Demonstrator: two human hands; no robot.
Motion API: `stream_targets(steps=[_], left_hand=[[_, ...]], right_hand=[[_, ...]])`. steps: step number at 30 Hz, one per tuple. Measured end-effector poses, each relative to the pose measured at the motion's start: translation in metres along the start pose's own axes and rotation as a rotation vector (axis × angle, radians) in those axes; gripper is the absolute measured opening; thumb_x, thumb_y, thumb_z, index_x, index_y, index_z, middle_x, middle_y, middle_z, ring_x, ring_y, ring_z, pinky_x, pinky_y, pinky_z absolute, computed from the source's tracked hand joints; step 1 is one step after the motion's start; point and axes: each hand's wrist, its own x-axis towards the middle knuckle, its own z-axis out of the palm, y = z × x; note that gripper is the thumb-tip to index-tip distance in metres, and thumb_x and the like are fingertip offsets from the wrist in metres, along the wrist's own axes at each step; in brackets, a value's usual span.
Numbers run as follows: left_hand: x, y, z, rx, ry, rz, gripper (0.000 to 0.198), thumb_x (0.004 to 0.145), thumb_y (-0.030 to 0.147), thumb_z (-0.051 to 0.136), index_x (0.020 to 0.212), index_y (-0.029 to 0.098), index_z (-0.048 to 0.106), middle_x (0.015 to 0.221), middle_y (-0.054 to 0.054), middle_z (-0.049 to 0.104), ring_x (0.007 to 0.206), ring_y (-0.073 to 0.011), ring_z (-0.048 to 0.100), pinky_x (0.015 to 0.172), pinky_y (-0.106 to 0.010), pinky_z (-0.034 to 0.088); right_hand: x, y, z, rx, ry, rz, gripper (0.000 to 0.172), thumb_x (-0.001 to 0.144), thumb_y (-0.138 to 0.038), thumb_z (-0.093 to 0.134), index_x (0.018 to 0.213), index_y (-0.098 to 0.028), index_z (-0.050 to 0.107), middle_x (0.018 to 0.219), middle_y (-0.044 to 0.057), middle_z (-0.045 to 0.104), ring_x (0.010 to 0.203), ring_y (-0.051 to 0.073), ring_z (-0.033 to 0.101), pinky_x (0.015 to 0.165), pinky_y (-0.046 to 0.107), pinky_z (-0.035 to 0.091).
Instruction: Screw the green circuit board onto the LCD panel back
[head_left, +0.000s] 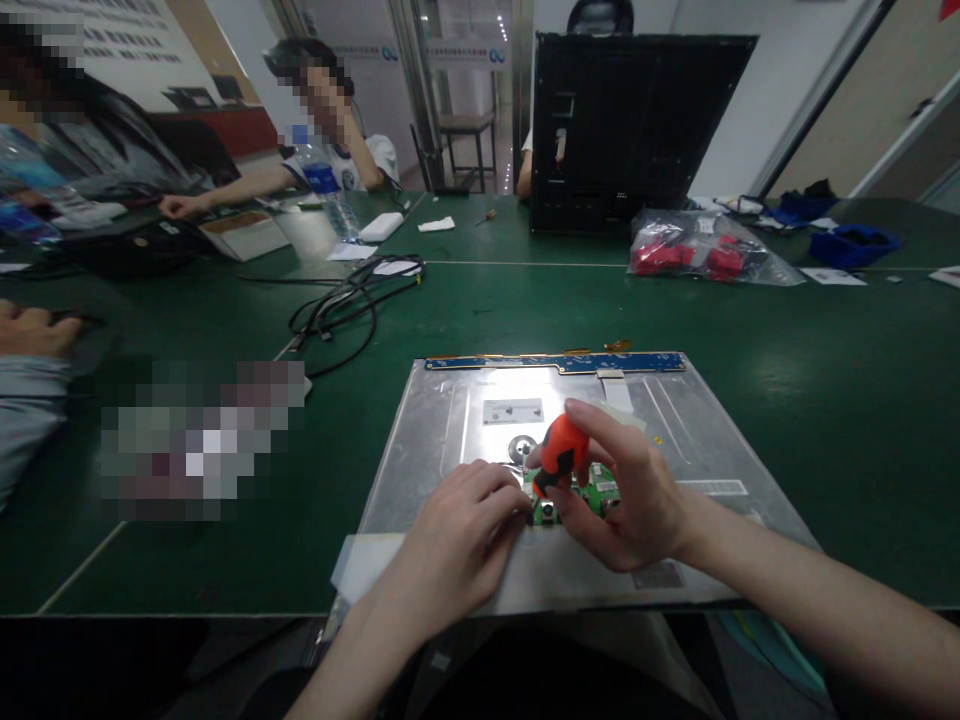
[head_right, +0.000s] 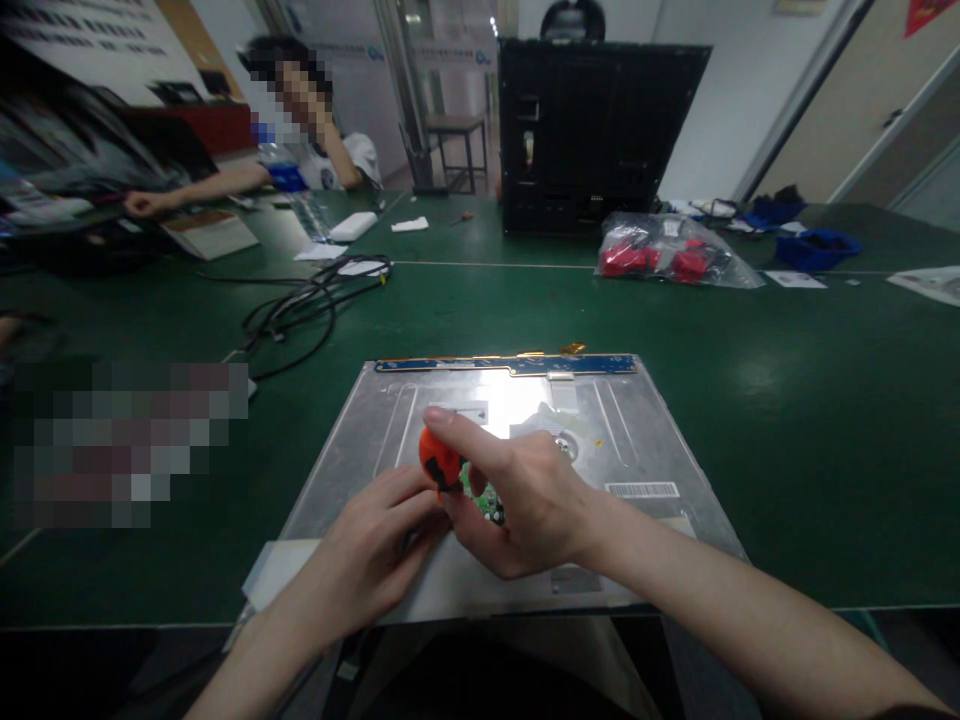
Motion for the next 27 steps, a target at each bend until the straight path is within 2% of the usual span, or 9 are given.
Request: stream_targets(steps=[3, 8, 11, 16, 20, 23, 27], left_hand=[[0.0000, -0.0003, 0.0008, 0.004, 0.002, 0.001, 0.018, 0.096, 0.008, 0.050, 0.098, 0.020, 0.064, 0.102, -0.008, 0.071, 0.091, -0.0241, 0.066, 0.078, -0.037, 0.056], [0.0001, 0.0008, 0.0013, 0.012, 0.023, 0.022, 0.017, 0.096, 0.008, 0.051, 0.098, 0.020, 0.063, 0.101, -0.007, 0.071, 0.089, -0.0236, 0.066, 0.074, -0.035, 0.054], [0.0002, 0.0015, 0.0001, 0.011, 0.016, 0.020, 0.017, 0.095, 0.008, 0.051, 0.096, 0.020, 0.063, 0.100, -0.007, 0.070, 0.089, -0.0235, 0.066, 0.076, -0.036, 0.055], [0.0007, 0.0008, -0.0004, 0.008, -0.004, -0.001, 0.020, 0.095, 0.007, 0.050, 0.100, 0.020, 0.065, 0.100, -0.007, 0.071, 0.090, -0.0236, 0.065, 0.077, -0.037, 0.055], [0.0015, 0.0006, 0.0002, 0.004, 0.000, 0.003, 0.019, 0.096, 0.008, 0.050, 0.098, 0.019, 0.065, 0.101, -0.008, 0.071, 0.089, -0.0234, 0.065, 0.076, -0.036, 0.055], [0.0018, 0.0010, 0.0001, 0.000, 0.005, 0.000, 0.019, 0.096, 0.008, 0.051, 0.097, 0.020, 0.065, 0.099, -0.007, 0.071, 0.088, -0.0225, 0.065, 0.075, -0.035, 0.054], [0.0013, 0.0010, 0.0002, -0.003, 0.014, 0.007, 0.018, 0.094, 0.007, 0.052, 0.098, 0.020, 0.064, 0.098, -0.007, 0.070, 0.087, -0.0227, 0.065, 0.074, -0.035, 0.053]], right_hand=[[0.0019, -0.0003, 0.0006, -0.016, 0.026, -0.009, 0.079, 0.095, -0.011, 0.060, 0.165, -0.015, 0.025, 0.101, 0.008, 0.074, 0.061, 0.016, 0.066, 0.045, 0.024, 0.055], [0.0056, -0.0009, -0.0004, -0.091, 0.033, -0.033, 0.076, 0.099, -0.020, 0.063, 0.166, -0.018, 0.026, 0.113, 0.011, 0.075, 0.073, 0.018, 0.073, 0.055, 0.027, 0.061], [0.0035, 0.0004, -0.0004, -0.080, 0.026, -0.031, 0.076, 0.099, -0.023, 0.064, 0.165, -0.016, 0.026, 0.112, 0.011, 0.075, 0.070, 0.018, 0.072, 0.054, 0.027, 0.061], [-0.0015, 0.0030, -0.0009, 0.029, -0.025, -0.007, 0.078, 0.096, -0.015, 0.059, 0.166, -0.015, 0.023, 0.103, 0.010, 0.075, 0.069, 0.018, 0.071, 0.060, 0.029, 0.065], [-0.0003, 0.0020, -0.0014, 0.024, -0.011, -0.021, 0.079, 0.093, -0.009, 0.058, 0.166, -0.014, 0.025, 0.107, 0.011, 0.076, 0.067, 0.017, 0.070, 0.054, 0.026, 0.062], [0.0019, 0.0002, -0.0008, -0.016, 0.011, -0.016, 0.079, 0.093, -0.010, 0.058, 0.165, -0.015, 0.026, 0.102, 0.009, 0.076, 0.062, 0.015, 0.064, 0.047, 0.024, 0.057], [0.0037, -0.0008, 0.0002, -0.032, 0.029, -0.019, 0.079, 0.094, -0.011, 0.059, 0.165, -0.018, 0.026, 0.104, 0.008, 0.076, 0.060, 0.014, 0.062, 0.046, 0.023, 0.054]])
